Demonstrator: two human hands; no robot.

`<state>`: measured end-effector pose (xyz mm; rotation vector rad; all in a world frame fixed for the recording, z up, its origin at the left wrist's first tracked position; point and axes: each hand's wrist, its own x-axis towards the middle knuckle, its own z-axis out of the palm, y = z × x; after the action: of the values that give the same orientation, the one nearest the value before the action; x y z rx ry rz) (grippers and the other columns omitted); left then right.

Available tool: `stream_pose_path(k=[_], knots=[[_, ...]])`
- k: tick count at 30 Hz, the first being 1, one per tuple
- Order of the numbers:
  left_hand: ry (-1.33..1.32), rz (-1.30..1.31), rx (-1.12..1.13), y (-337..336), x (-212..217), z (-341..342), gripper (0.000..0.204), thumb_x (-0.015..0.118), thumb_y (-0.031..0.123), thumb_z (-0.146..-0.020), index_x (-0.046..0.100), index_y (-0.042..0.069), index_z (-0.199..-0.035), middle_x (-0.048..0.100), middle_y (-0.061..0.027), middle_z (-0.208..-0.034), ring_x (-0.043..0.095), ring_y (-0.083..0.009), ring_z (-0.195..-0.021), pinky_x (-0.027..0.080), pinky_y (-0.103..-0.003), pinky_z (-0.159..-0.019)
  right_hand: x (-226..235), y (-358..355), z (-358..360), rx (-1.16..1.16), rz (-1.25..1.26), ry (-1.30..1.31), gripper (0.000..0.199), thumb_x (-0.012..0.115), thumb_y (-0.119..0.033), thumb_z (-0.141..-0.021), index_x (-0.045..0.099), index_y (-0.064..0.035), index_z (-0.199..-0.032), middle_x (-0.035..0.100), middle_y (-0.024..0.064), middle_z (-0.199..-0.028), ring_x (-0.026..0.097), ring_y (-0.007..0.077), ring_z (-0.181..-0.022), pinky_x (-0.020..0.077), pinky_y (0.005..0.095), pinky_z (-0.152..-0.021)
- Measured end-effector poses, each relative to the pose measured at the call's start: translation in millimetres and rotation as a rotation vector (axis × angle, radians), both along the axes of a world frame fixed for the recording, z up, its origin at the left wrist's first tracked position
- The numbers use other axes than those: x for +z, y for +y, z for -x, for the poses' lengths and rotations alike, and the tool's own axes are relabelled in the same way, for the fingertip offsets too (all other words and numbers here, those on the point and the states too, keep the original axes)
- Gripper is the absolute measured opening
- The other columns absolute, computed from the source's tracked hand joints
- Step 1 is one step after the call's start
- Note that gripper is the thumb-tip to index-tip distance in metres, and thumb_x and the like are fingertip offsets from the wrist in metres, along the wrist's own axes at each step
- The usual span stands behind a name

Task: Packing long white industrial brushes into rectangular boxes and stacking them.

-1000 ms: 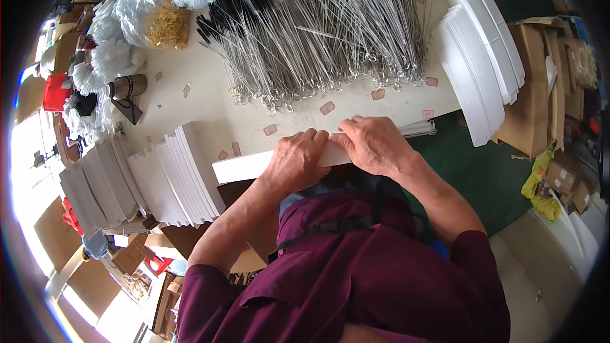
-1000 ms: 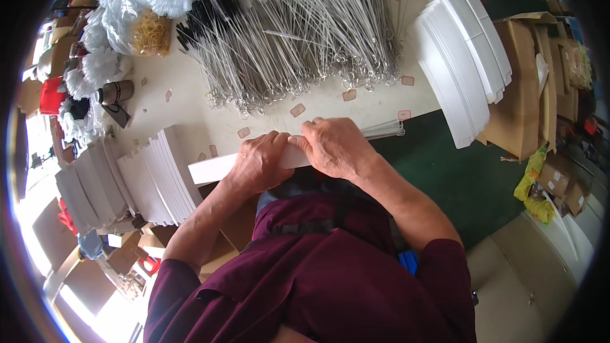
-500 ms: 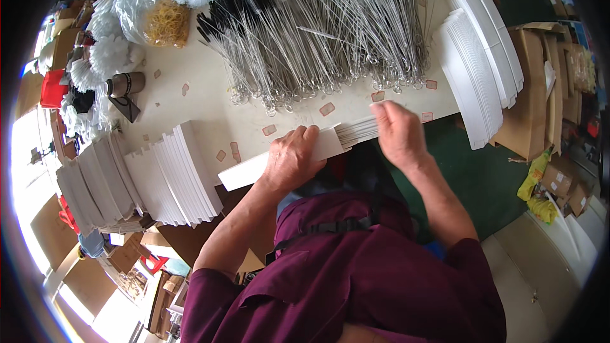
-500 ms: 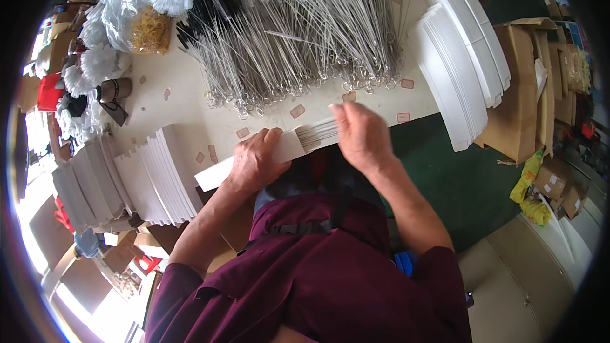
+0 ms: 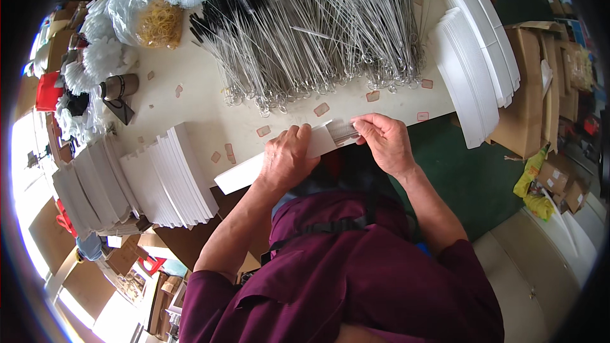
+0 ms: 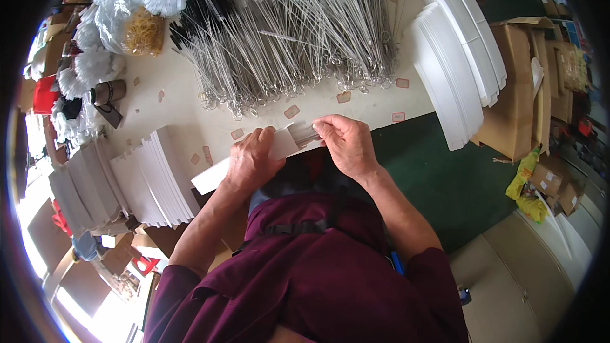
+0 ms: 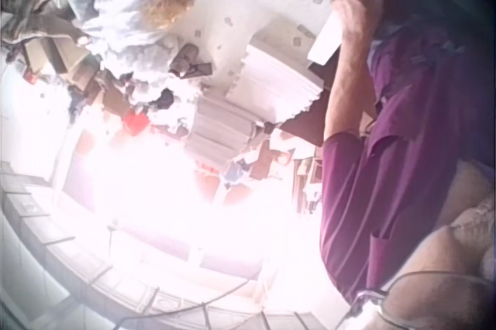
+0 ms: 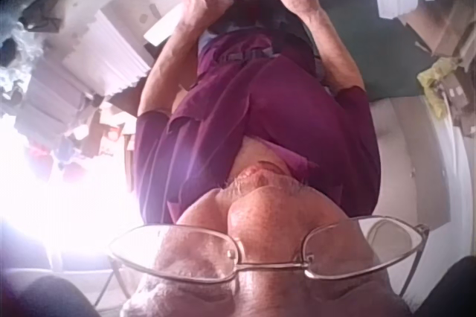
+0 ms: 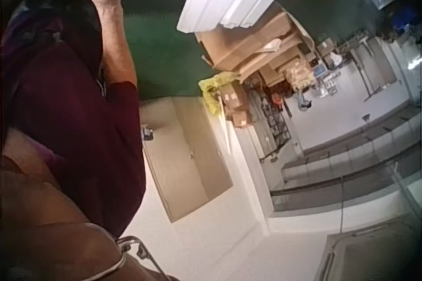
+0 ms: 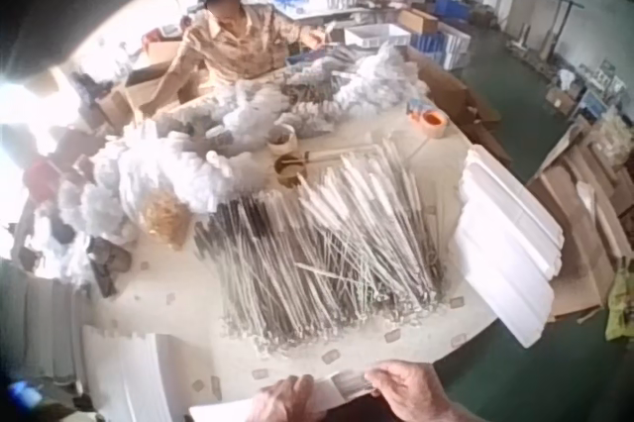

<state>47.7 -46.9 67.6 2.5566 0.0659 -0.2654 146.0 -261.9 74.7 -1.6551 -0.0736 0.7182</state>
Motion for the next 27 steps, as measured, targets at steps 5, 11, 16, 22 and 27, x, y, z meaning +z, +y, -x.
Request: stream_pose_path(k=[5,11,16,22,27], knots=[[-0.002,0.002,-0.004,-1,-1,0,0.052,0.081,0.016,-0.067,0.058,0.002,-0.112,0.066,-0.0145,-0.090,0.069,-0.0353,-0.082,0.057,-0.046,-0.070,-1,7,3,-0.065,0.069,0.006,0.019,0.068,-0.012,-0.099,0.072,0.0060,-0.099,0.074,0.0070,-0.082,0.068,0.0089,-0.069,0.0556,0.0244,-0.058],[0.003,0.040,-0.001,-3,5,-2,0.053,0.081,0.018,-0.068,0.059,0.002,-0.113,0.067,-0.0148,-0.093,0.070,-0.0346,-0.082,0.058,-0.045,-0.069,-11,5,-2,-0.105,-0.126,0.256,0.016,0.074,-0.015,-0.096,0.072,0.0016,-0.094,0.067,-0.0002,-0.075,0.058,0.0050,-0.061,0.0467,0.0213,-0.054],[0.009,0.062,0.020,-10,3,-1,0.052,0.082,0.022,-0.070,0.061,0.003,-0.114,0.069,-0.0134,-0.092,0.071,-0.0334,-0.080,0.058,-0.045,-0.068,-23,18,12,-0.169,-0.062,0.140,0.020,0.080,-0.018,-0.091,0.066,-0.0046,-0.089,0.062,-0.0045,-0.073,0.050,0.0033,-0.063,0.0431,0.0204,-0.058],[0.023,0.083,0.056,-13,3,-6,0.055,0.083,0.030,-0.074,0.061,0.005,-0.117,0.071,-0.0137,-0.096,0.072,-0.0328,-0.083,0.058,-0.044,-0.069,-35,37,20,-0.272,-0.057,-0.080,0.027,0.081,-0.021,-0.091,0.064,-0.0028,-0.100,0.060,-0.0034,-0.081,0.053,0.0036,-0.072,0.0464,0.0228,-0.063],[0.084,0.123,0.026,-13,9,-10,0.065,0.086,0.035,-0.073,0.059,0.006,-0.124,0.072,-0.0155,-0.102,0.073,-0.0335,-0.090,0.059,-0.044,-0.074,-31,27,15,-0.223,-0.146,0.041,0.025,0.071,-0.022,-0.099,0.064,-0.0005,-0.110,0.063,-0.0022,-0.086,0.056,0.0043,-0.075,0.0485,0.0224,-0.066]])
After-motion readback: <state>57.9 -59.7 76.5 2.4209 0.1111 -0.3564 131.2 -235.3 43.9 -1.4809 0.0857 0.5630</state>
